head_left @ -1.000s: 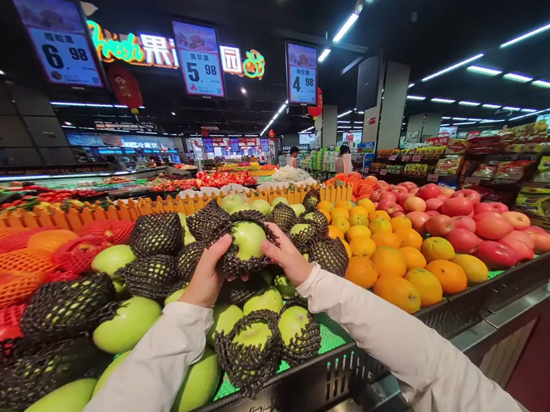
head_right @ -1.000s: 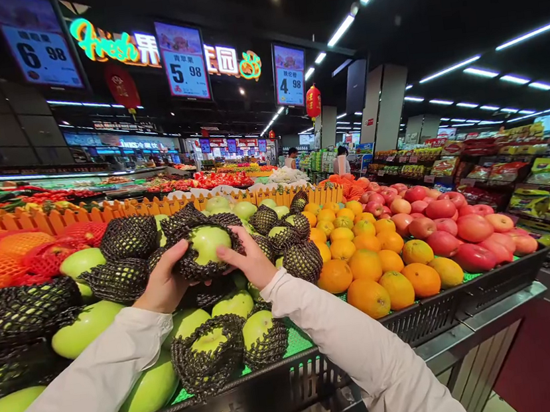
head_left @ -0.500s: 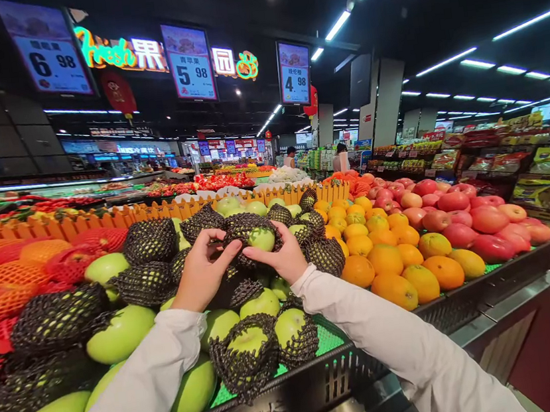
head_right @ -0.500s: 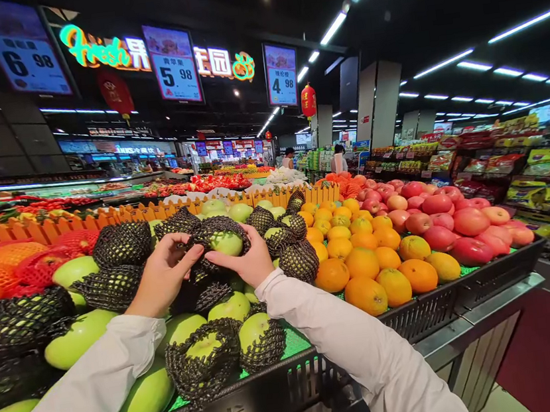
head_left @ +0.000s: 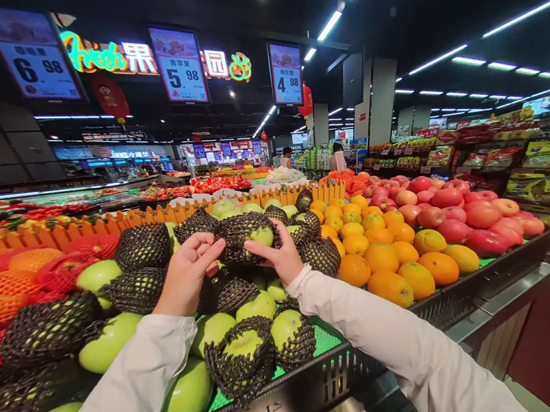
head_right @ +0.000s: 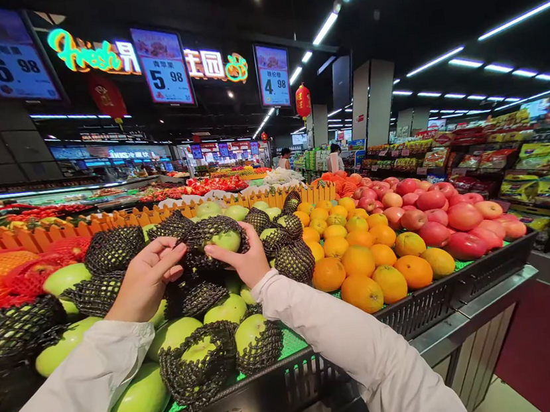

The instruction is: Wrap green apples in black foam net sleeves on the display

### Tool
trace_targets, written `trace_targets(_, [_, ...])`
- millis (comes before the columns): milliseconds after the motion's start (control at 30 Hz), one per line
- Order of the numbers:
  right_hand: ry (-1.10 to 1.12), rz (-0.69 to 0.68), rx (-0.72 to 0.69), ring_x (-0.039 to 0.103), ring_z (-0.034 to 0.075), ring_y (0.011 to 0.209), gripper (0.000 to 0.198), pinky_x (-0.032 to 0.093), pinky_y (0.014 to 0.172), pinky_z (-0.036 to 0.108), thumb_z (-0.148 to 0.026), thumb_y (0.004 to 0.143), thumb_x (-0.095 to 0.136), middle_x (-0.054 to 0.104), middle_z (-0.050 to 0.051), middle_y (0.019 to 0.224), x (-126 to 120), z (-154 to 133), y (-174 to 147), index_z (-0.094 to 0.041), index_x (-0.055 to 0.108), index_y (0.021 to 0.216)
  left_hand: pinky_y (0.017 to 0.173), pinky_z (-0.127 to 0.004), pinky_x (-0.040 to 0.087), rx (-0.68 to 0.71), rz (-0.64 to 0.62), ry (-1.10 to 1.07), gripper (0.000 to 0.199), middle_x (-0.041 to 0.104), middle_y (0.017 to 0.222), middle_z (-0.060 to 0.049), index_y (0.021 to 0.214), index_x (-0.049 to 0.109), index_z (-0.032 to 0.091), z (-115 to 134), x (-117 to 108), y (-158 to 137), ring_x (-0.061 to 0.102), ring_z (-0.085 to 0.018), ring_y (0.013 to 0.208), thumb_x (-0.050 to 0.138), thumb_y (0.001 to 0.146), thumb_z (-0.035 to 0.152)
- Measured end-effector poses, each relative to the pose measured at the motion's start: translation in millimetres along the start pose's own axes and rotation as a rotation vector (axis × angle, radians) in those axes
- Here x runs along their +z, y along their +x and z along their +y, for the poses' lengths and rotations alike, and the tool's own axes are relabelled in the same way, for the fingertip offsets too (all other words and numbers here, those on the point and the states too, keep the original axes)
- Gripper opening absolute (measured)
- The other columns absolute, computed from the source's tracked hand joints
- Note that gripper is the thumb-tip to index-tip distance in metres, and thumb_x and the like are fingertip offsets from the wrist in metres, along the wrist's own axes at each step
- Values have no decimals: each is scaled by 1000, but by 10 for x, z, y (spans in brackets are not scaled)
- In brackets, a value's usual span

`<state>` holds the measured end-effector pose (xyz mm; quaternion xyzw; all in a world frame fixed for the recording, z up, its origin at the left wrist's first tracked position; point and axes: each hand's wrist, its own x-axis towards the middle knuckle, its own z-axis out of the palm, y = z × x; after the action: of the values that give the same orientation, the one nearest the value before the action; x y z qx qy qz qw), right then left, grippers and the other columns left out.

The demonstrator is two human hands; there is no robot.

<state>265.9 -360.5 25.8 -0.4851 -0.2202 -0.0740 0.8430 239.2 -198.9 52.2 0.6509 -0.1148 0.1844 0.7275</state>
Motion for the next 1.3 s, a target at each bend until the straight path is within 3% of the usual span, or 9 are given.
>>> trace_targets(133, [128, 24, 143, 69, 21, 94, 71, 62, 70, 34, -40, 52, 93, 71, 3, 110, -23, 11, 31, -24, 58, 112, 42, -11, 32, -75, -111, 99, 67, 40, 63, 7, 79, 56, 15, -67, -23, 9, 35, -2, 51, 92, 49, 63])
trace_targets(300, [228, 53, 242, 69, 23, 98, 59, 65, 78, 38, -43, 53, 90, 73, 6, 110, -41, -30, 66, -19, 65, 101, 43, -12, 36, -45, -185, -50, 59, 49, 71, 4, 79, 56, 15, -97, -22, -1, 39, -3, 55, 91, 58, 58])
trace_targets(467, [150, 7, 239, 71, 24, 94, 61, 64, 78, 39, -49, 50, 90, 74, 6, 103, -33, -51, 59, -18, 67, 97, 43, -13, 38, -29, -54, -223, 57, 37, 59, 7, 74, 55, 16, -48, 13, -20, 31, -3, 51, 95, 52, 50])
trace_targets(667, [55, -179, 246, 71, 24, 85, 60, 60, 78, 39, -57, 54, 87, 73, 5, 90, -20, 68, -14, -18, 69, 95, 38, -18, 29, -75, 120, -223, 42, 56, 75, 2, 82, 64, 16, -45, -6, 9, 44, -6, 56, 87, 55, 38])
trace_targets(833, [30, -274, 166, 69, 23, 84, 56, 57, 94, 43, -55, 50, 90, 74, 5, 91, 35, 117, -84, -18, 72, 89, 58, -21, 47, -51, 32, -90, 47, 61, 77, -1, 78, 61, 14, -81, -14, 20, 55, -13, 73, 84, 50, 43])
trace_targets(933, [2, -209, 80, 68, 22, 83, 51, 57, 92, 42, -52, 54, 88, 74, 5, 92, 46, 79, -73, -18, 72, 89, 53, -20, 42, -23, 48, 5, 53, 59, 79, -1, 88, 61, 16, -97, -12, 16, 53, -13, 72, 81, 53, 51])
trace_targets(1100, [-108, -64, -84, 67, 20, 86, 50, 57, 90, 39, -43, 55, 88, 74, 5, 97, 2, 30, -19, -18, 69, 92, 60, -19, 46, 320, 111, 163, 53, 56, 110, -4, 104, 56, 21, -113, -49, 24, 55, -14, 88, 74, 72, 58])
trace_targets(1167, [-132, -45, -107, 67, 20, 86, 50, 57, 89, 38, -42, 55, 88, 74, 6, 98, -16, 26, -7, -18, 68, 93, 63, -21, 45, 350, 32, 249, 47, 57, 100, -3, 99, 56, 20, -125, -67, 20, 53, -13, 80, 72, 77, 57])
trace_targets(1300, [-143, -44, -130, 68, 21, 87, 51, 57, 89, 38, -44, 55, 88, 74, 7, 99, -21, 18, -6, -17, 67, 94, 57, -23, 36, 271, -58, 415, 39, 50, 67, 3, 93, 56, 20, -145, -75, -10, 46, -12, 57, 61, 85, 58])
